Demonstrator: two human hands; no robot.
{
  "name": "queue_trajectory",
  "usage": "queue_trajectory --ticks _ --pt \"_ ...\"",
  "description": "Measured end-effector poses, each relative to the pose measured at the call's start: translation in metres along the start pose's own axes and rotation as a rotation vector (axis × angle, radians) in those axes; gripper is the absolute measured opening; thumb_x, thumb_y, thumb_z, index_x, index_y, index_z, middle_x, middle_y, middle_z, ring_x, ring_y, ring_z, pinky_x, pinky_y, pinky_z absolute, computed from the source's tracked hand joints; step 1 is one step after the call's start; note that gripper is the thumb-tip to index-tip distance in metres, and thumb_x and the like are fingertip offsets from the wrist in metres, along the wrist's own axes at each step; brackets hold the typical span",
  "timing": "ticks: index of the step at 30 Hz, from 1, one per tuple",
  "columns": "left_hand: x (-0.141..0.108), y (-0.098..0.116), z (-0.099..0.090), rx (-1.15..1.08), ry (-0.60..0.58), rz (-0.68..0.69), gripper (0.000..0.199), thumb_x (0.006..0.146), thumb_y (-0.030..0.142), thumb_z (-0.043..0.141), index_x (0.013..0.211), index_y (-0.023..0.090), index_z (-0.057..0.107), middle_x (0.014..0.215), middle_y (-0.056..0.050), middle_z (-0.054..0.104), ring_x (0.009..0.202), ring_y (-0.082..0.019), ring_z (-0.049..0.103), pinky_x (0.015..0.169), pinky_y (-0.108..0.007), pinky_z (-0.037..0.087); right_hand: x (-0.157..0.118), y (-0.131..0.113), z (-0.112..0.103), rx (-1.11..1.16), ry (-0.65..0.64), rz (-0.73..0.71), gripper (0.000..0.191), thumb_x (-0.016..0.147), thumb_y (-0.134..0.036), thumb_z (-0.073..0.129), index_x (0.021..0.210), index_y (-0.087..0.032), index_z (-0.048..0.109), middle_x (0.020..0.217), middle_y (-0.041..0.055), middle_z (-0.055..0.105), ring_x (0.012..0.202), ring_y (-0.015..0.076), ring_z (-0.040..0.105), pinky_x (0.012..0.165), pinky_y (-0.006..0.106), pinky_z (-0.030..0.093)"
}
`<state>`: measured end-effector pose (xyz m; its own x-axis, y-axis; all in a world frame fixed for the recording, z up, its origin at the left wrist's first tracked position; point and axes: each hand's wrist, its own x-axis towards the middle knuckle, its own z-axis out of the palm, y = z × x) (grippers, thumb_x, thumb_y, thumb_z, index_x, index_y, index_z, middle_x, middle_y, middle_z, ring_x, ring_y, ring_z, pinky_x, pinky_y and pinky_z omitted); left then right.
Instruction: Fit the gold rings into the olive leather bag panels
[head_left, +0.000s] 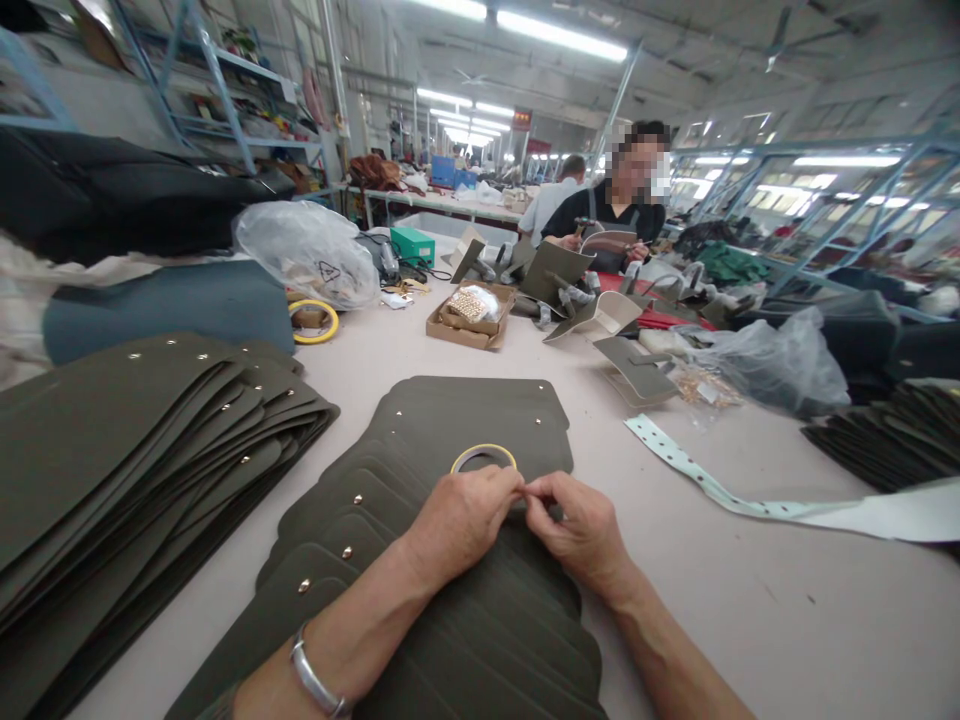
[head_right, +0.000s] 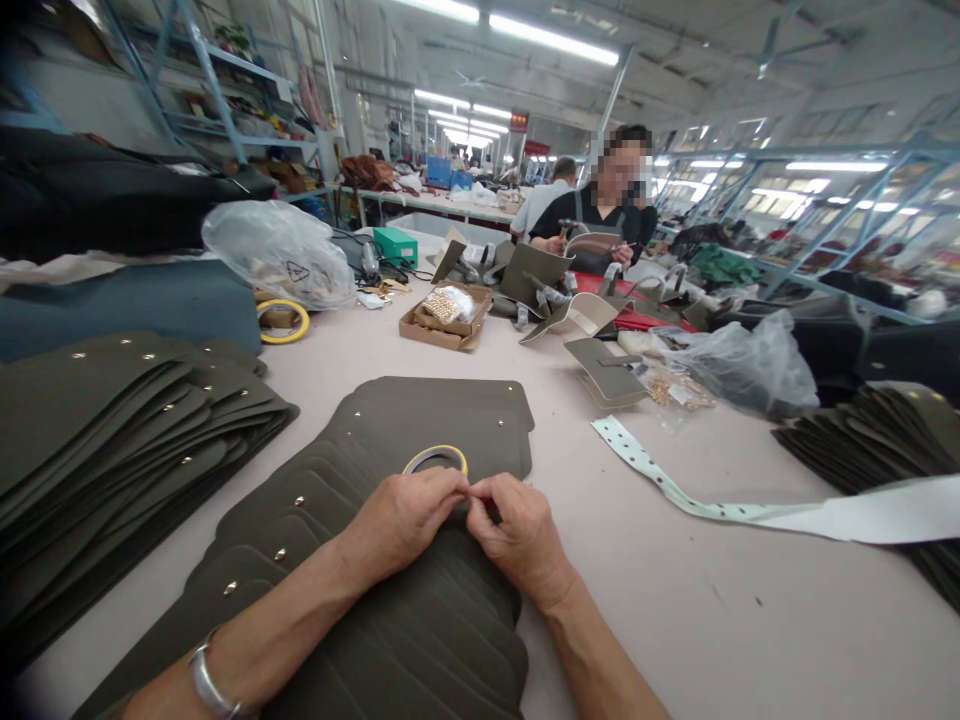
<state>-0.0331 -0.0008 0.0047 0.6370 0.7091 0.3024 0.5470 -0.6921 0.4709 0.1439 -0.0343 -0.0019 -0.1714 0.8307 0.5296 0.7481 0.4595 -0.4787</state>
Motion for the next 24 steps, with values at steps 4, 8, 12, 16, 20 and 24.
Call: queue_trajectory --ticks 4,8,12,16,20,24 --pt "0.000 0.003 0.002 0.076 0.085 0.019 0.020 0.096 0.022 0.039 0.086 0.019 0.056 0.080 -0.002 0.063 0.074 -0.015 0.061 0.067 -0.024 0.046 0.001 -0.009 0.000 0.187 0.005 0.243 0.012 0.079 -0.022 0.055 0.071 -0.020 0.064 0.062 -0.0001 0.064 0.054 0.0119 0.058 0.054 0.022 0.045" --pt "-0.003 0.010 0.002 0.141 0.155 0.070 0.024 0.096 0.020 0.036 0.081 0.018 0.055 0.073 -0.002 0.061 0.068 -0.015 0.059 0.061 -0.025 0.045 0.007 -0.010 0.003 0.546 0.000 0.576 0.015 0.076 -0.030 0.061 0.067 -0.018 0.062 0.052 -0.0017 0.061 0.047 0.0122 0.058 0.047 0.023 0.048" --pt "-0.004 0.014 0.003 0.128 0.116 0.071 0.021 0.097 0.020 0.037 0.087 0.018 0.055 0.080 -0.002 0.063 0.075 -0.014 0.060 0.067 -0.025 0.046 0.012 0.013 -0.004 0.665 0.065 0.818 0.029 0.064 -0.042 0.073 0.070 -0.015 0.065 0.053 -0.0003 0.063 0.044 0.0122 0.058 0.044 0.024 0.051" --pt "-0.001 0.009 0.004 0.245 -0.064 -0.060 0.013 0.094 0.018 0.043 0.090 0.020 0.055 0.086 -0.003 0.063 0.082 -0.018 0.058 0.067 -0.028 0.047 0.008 0.036 -0.015 0.618 -0.028 0.865 0.036 0.062 -0.046 0.076 0.075 -0.012 0.069 0.058 0.0013 0.064 0.049 0.0119 0.060 0.049 0.025 0.055" --pt "0.001 0.008 0.004 0.311 -0.131 -0.058 0.014 0.094 0.016 0.042 0.090 0.020 0.055 0.090 -0.004 0.061 0.084 -0.021 0.055 0.068 -0.031 0.046 0.003 0.039 -0.014 0.480 -0.124 0.813 0.032 0.070 -0.045 0.069 0.075 -0.014 0.069 0.057 0.0001 0.062 0.048 0.0114 0.058 0.048 0.023 0.051" --pt "0.003 0.009 0.001 0.311 -0.174 -0.047 0.016 0.093 0.013 0.041 0.090 0.019 0.056 0.092 -0.006 0.060 0.086 -0.022 0.054 0.074 -0.036 0.046 0.005 0.031 -0.010 0.223 -0.166 0.690 0.026 0.077 -0.040 0.059 0.072 -0.017 0.068 0.056 -0.0003 0.062 0.050 0.0136 0.057 0.047 0.024 0.046"
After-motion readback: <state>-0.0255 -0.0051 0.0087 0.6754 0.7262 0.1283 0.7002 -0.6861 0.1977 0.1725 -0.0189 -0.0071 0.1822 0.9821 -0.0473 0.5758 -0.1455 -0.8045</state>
